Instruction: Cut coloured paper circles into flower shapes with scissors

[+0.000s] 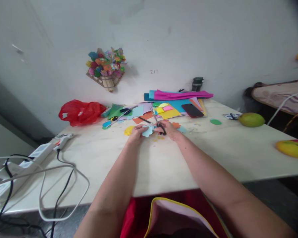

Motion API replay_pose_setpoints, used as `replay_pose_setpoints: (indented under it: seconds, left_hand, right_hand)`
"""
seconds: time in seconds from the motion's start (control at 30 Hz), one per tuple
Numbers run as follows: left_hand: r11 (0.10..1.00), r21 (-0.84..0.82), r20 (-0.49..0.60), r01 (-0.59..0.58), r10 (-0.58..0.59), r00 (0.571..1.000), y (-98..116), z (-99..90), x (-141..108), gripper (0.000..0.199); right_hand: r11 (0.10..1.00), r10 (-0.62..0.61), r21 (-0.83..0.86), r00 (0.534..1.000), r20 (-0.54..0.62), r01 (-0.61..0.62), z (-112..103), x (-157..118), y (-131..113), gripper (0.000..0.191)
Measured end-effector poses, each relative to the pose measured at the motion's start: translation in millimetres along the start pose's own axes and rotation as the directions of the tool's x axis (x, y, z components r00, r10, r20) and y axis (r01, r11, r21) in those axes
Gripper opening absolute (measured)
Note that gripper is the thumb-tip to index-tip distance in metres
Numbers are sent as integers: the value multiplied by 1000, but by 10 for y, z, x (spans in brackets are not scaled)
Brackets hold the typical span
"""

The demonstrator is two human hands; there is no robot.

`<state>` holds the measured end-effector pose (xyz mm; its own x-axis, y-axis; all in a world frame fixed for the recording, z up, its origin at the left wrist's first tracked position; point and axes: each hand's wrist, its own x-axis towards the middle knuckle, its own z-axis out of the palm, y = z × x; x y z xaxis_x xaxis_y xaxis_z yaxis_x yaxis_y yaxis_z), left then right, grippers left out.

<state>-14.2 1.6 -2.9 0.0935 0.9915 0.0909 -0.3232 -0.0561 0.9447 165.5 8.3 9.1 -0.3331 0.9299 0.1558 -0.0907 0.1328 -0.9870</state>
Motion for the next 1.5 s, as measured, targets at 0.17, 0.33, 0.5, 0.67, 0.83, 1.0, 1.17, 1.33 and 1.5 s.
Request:
replay_pose_setpoints:
  seconds: [0.17, 0.33, 0.5, 0.67, 0.83, 1.0, 1.17, 1.33, 1.5]
  left_hand:
    - [998, 53, 43, 19, -22, 999, -14, 16, -12, 25]
    - [994, 99, 67, 39, -46, 997, -8, 52, -35, 25]
    - [997, 47, 124, 67, -72, 990, 18, 96, -61, 34]
    - [992, 36, 149, 121, -125, 981, -13, 94, -46, 34]
    - [995, -28, 70, 92, -90, 993, -32, 53, -15, 26]
    - [995, -90, 17, 45, -44, 999, 2, 55, -27, 26]
    - [995, -95, -6, 31, -31, 999, 18, 59, -40, 26]
    - [998, -60, 13, 28, -28, 1000, 9, 42, -33, 26]
    - [998, -32, 28, 45, -44, 999, 2, 41, -30, 26]
  right_hand:
    - [999, -28, 43, 999, -27, 29, 14, 27, 28, 36]
    - [998, -20, 61, 1000, 6, 20, 40, 64, 85, 36]
    - [995, -45, 85, 997, -69, 51, 57, 62, 69, 34]
    - [994, -74, 62, 980, -186, 87, 62, 51, 39, 34]
    - [993, -81, 64, 975, -207, 96, 76, 41, 27, 34]
    - [995, -23, 90, 991, -134, 36, 93, 39, 34, 38]
    - [994, -22, 101, 992, -127, 35, 73, 48, 45, 37]
    - [993, -27, 103, 977, -210, 50, 33, 61, 45, 37]
    - [991, -42, 119, 978, -207, 67, 45, 53, 35, 36]
